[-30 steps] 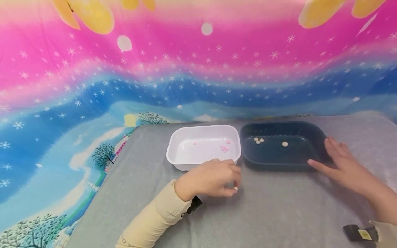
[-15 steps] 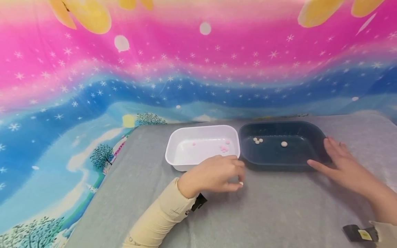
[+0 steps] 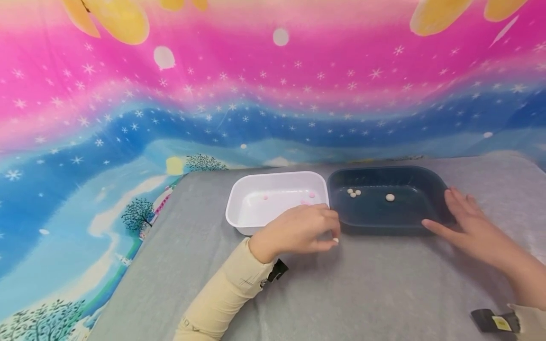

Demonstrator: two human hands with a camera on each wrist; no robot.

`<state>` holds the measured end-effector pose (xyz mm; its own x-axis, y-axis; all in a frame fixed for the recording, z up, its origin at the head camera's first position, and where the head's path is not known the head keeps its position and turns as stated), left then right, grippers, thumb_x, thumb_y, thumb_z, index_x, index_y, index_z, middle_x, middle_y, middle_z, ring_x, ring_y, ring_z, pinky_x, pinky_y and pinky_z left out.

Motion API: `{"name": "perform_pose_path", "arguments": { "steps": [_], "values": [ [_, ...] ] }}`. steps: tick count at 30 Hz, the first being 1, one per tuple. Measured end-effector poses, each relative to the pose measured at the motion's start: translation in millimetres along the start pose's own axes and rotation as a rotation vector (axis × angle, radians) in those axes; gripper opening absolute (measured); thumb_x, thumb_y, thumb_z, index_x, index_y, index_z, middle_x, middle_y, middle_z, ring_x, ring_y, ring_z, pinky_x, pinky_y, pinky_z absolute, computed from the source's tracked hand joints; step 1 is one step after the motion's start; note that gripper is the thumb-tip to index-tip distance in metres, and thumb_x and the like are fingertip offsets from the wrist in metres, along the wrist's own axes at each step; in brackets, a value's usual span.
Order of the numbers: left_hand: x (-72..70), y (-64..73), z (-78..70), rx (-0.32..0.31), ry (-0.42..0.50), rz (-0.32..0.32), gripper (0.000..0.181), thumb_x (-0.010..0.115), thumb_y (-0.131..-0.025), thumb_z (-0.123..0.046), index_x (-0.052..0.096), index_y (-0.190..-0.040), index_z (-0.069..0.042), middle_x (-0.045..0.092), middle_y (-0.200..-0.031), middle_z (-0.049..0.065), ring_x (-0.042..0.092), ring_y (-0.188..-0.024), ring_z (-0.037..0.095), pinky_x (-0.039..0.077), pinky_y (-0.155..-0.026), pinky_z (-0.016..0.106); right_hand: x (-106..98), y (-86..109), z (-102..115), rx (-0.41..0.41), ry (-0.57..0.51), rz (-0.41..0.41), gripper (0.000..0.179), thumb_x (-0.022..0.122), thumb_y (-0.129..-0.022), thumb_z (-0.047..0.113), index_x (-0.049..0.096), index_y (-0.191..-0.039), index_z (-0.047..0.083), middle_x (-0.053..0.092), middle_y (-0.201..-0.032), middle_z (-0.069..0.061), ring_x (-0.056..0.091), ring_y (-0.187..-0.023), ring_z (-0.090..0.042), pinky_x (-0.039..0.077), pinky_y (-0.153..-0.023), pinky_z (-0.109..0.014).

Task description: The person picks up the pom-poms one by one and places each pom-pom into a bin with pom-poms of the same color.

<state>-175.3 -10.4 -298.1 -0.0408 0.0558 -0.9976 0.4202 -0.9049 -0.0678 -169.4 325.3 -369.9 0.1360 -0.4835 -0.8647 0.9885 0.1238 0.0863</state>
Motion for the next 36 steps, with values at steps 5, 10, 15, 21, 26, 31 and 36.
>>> {"name": "perform_pose_path", "arguments": {
  "steps": [5,10,15,21,26,31,36],
  "values": [
    [0.3,-5.9,1.7,0.016,0.015,-0.052,0.014,0.063,-0.096,-0.031,0.073,-0.099,-0.022,0.068,-0.100,-0.010,0.059,-0.099,0.009,0.052,-0.084,0.024,0,1.0,0,0.002,0.003,-0.003,0.101,0.050,-0.100,0.053,-0.017,-0.154,0.000,-0.030,-0.157,-0.023,-0.034,-0.139,-0.050,-0.007,-0.105,-0.081],
    [-0.5,-11.8,2.8,0.019,0.015,-0.076,0.013,0.063,-0.096,-0.031,0.073,-0.098,-0.022,0.068,-0.099,-0.011,0.059,-0.097,0.008,0.051,-0.082,0.023,0,1.0,1,-0.004,0.001,-0.002,0.100,0.050,-0.100,0.052,-0.017,-0.154,0.000,-0.030,-0.157,-0.023,-0.035,-0.139,-0.048,-0.008,-0.105,-0.081],
    [-2.2,-20.4,7.3,0.027,0.026,-0.115,0.014,0.063,-0.097,-0.031,0.073,-0.099,-0.022,0.068,-0.099,-0.011,0.059,-0.095,0.008,0.051,-0.079,0.021,0,1.9,0,-0.019,-0.009,-0.007,0.099,0.050,-0.100,0.051,-0.015,-0.155,0.001,-0.029,-0.158,-0.023,-0.035,-0.140,-0.046,-0.010,-0.106,-0.080],
    [-0.5,-29.4,14.6,0.007,0.017,-0.142,0.015,0.063,-0.097,-0.031,0.074,-0.101,-0.020,0.069,-0.100,-0.010,0.059,-0.098,0.009,0.051,-0.084,0.022,-1,2.1,0,-0.040,-0.025,-0.002,0.097,0.050,-0.101,0.049,-0.014,-0.155,0.001,-0.028,-0.158,-0.022,-0.035,-0.140,-0.047,-0.012,-0.106,-0.079],
    [3.5,-33.2,15.3,0.006,0.007,-0.149,0.016,0.063,-0.097,-0.031,0.074,-0.102,-0.021,0.070,-0.102,-0.010,0.060,-0.101,0.010,0.052,-0.083,0.021,-1,-0.3,2,-0.053,-0.036,0.016,0.096,0.049,-0.101,0.049,-0.014,-0.155,0.002,-0.028,-0.159,-0.020,-0.034,-0.140,-0.047,-0.012,-0.107,-0.078],
    [4.3,-38.4,16.6,-0.008,0.000,-0.183,0.015,0.063,-0.097,-0.032,0.074,-0.102,-0.023,0.070,-0.102,-0.012,0.059,-0.100,0.010,0.051,-0.080,0.022,-1,0.4,0,-0.047,-0.038,0.011,0.096,0.049,-0.101,0.048,-0.015,-0.155,0.001,-0.029,-0.159,-0.020,-0.035,-0.140,-0.046,-0.012,-0.107,-0.078],
    [5.1,-41.1,19.5,-0.024,0.004,-0.206,0.013,0.064,-0.096,-0.031,0.074,-0.100,-0.023,0.069,-0.102,-0.012,0.059,-0.100,0.011,0.052,-0.081,0.024,-1,1.1,-2,-0.043,-0.035,0.017,0.096,0.049,-0.101,0.049,-0.015,-0.155,0.002,-0.030,-0.159,-0.019,-0.034,-0.140,-0.048,-0.011,-0.107,-0.079]
  ]
}}
Point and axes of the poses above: each hand's wrist, its own y-axis away from the middle knuckle, its own x-axis out of the palm, z = x × y, the point moved 3 cm from there along -y, towards the middle knuckle
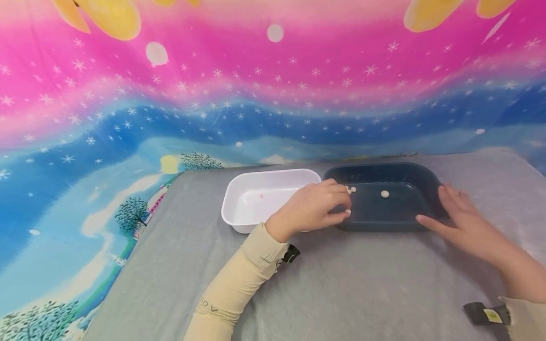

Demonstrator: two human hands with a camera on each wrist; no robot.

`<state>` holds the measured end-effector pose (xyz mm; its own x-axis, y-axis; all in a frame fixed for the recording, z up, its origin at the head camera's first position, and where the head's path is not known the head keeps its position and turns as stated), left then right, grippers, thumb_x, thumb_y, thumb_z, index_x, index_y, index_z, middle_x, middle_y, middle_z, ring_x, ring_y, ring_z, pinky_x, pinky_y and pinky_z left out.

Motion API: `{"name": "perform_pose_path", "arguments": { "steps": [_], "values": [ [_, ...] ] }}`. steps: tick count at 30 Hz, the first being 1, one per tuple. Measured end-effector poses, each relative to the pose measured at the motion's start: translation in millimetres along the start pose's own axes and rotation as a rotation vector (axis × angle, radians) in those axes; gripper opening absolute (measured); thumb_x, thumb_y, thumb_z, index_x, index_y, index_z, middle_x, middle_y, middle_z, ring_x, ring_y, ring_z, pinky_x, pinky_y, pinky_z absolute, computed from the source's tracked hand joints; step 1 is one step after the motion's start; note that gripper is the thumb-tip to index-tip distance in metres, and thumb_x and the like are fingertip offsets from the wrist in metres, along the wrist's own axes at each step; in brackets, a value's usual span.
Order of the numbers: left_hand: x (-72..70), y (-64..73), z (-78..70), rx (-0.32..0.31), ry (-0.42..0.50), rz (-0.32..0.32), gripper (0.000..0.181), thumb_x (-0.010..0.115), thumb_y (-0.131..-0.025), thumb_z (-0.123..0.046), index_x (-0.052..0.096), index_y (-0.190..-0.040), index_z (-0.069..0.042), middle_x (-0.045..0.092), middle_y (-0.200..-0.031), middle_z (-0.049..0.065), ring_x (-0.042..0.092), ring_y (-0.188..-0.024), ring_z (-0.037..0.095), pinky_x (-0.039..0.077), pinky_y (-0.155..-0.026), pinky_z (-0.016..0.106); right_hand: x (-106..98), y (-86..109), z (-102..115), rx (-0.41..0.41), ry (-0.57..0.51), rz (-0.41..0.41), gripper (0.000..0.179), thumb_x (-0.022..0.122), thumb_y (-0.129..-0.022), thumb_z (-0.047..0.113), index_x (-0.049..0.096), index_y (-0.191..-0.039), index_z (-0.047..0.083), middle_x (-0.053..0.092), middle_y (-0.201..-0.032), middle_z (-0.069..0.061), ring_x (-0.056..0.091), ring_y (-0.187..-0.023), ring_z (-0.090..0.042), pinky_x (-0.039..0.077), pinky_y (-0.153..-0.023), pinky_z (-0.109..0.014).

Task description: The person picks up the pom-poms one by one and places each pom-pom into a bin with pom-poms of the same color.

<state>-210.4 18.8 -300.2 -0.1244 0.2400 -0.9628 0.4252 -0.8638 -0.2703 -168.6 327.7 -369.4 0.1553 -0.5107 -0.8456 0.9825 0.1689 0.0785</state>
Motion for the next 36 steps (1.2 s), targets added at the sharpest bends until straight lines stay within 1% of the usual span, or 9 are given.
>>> {"name": "perform_pose_path", "arguments": {
  "steps": [5,12,18,20,26,29,31,34,36],
  "values": [
    [5.1,-2.2,3.8,-0.009,0.008,0.000,0.014,0.063,-0.097,-0.030,0.074,-0.102,-0.022,0.070,-0.105,-0.010,0.060,-0.101,0.011,0.052,-0.083,0.024,1,0.2,-1,-0.003,0.001,0.001,0.095,0.049,-0.101,0.048,-0.015,-0.155,0.001,-0.029,-0.158,-0.019,-0.034,-0.140,-0.048,-0.010,-0.106,-0.079],
    [8.1,-4.6,13.3,-0.098,-0.020,-0.020,0.015,0.063,-0.097,-0.029,0.075,-0.105,-0.023,0.069,-0.103,-0.010,0.059,-0.098,0.009,0.053,-0.080,0.023,1,0.4,-3,-0.004,0.000,-0.001,0.095,0.049,-0.101,0.048,-0.014,-0.155,0.002,-0.029,-0.159,-0.020,-0.034,-0.140,-0.047,-0.010,-0.106,-0.079],
    [8.6,-6.3,16.1,-0.133,-0.025,-0.040,0.017,0.063,-0.097,-0.029,0.075,-0.107,-0.023,0.070,-0.105,-0.011,0.059,-0.099,0.009,0.054,-0.079,0.024,2,0.8,-5,-0.008,-0.007,-0.003,0.095,0.049,-0.102,0.047,-0.014,-0.155,0.000,-0.029,-0.158,-0.021,-0.034,-0.139,-0.048,-0.012,-0.107,-0.078],
    [8.8,-6.7,16.3,-0.151,-0.029,-0.023,0.018,0.063,-0.097,-0.030,0.075,-0.109,-0.023,0.070,-0.106,-0.011,0.059,-0.101,0.010,0.054,-0.080,0.025,2,1.1,-5,-0.007,-0.008,-0.002,0.095,0.049,-0.102,0.047,-0.014,-0.155,-0.001,-0.029,-0.158,-0.021,-0.035,-0.139,-0.048,-0.012,-0.107,-0.078],
    [8.3,-5.1,18.7,-0.215,-0.022,0.064,0.024,0.063,-0.097,-0.034,0.074,-0.115,-0.022,0.069,-0.114,-0.009,0.059,-0.108,0.012,0.055,-0.087,0.028,2,1.6,-6,-0.004,-0.007,-0.001,0.096,0.049,-0.102,0.047,-0.014,-0.155,-0.001,-0.029,-0.158,-0.021,-0.034,-0.139,-0.048,-0.012,-0.106,-0.078],
    [5.1,2.3,21.5,-0.235,-0.012,0.069,0.025,0.061,-0.098,-0.034,0.074,-0.115,-0.020,0.070,-0.115,-0.007,0.059,-0.112,0.014,0.054,-0.092,0.029,2,2.0,-6,-0.007,-0.008,-0.004,0.096,0.050,-0.101,0.047,-0.014,-0.155,-0.001,-0.028,-0.158,-0.022,-0.034,-0.139,-0.049,-0.013,-0.107,-0.078],
    [2.9,10.8,24.7,-0.238,-0.011,0.057,0.025,0.061,-0.098,-0.033,0.074,-0.113,-0.018,0.070,-0.115,-0.005,0.060,-0.115,0.015,0.053,-0.096,0.031,2,2.8,-7,-0.009,0.000,-0.011,0.095,0.049,-0.102,0.047,-0.013,-0.155,-0.002,-0.028,-0.158,-0.023,-0.034,-0.139,-0.049,-0.013,-0.107,-0.078],
    [-0.7,28.9,31.6,-0.239,-0.006,0.027,0.024,0.062,-0.097,-0.031,0.073,-0.113,-0.016,0.070,-0.114,-0.004,0.059,-0.118,0.016,0.052,-0.097,0.032,3,4.6,-9,-0.011,0.026,-0.039,0.095,0.050,-0.101,0.046,-0.012,-0.155,-0.002,-0.025,-0.159,-0.025,-0.035,-0.139,-0.049,-0.014,-0.107,-0.077],
    [-4.3,45.8,37.2,-0.253,-0.002,0.007,0.025,0.063,-0.096,-0.031,0.071,-0.114,-0.016,0.069,-0.117,-0.003,0.057,-0.122,0.017,0.053,-0.097,0.034,3,6.5,-10,-0.033,0.042,-0.076,0.094,0.051,-0.101,0.044,-0.010,-0.156,-0.001,-0.022,-0.160,-0.026,-0.035,-0.140,-0.048,-0.015,-0.107,-0.076]
  ]
}}
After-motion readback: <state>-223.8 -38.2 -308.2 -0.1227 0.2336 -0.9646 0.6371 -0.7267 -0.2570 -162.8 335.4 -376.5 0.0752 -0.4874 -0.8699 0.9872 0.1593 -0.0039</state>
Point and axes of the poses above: each hand's wrist, its own y-axis away from the middle knuckle, its own x-axis out of the palm, z = x × y, the point moved 3 cm from there along -y, towards the middle knuckle
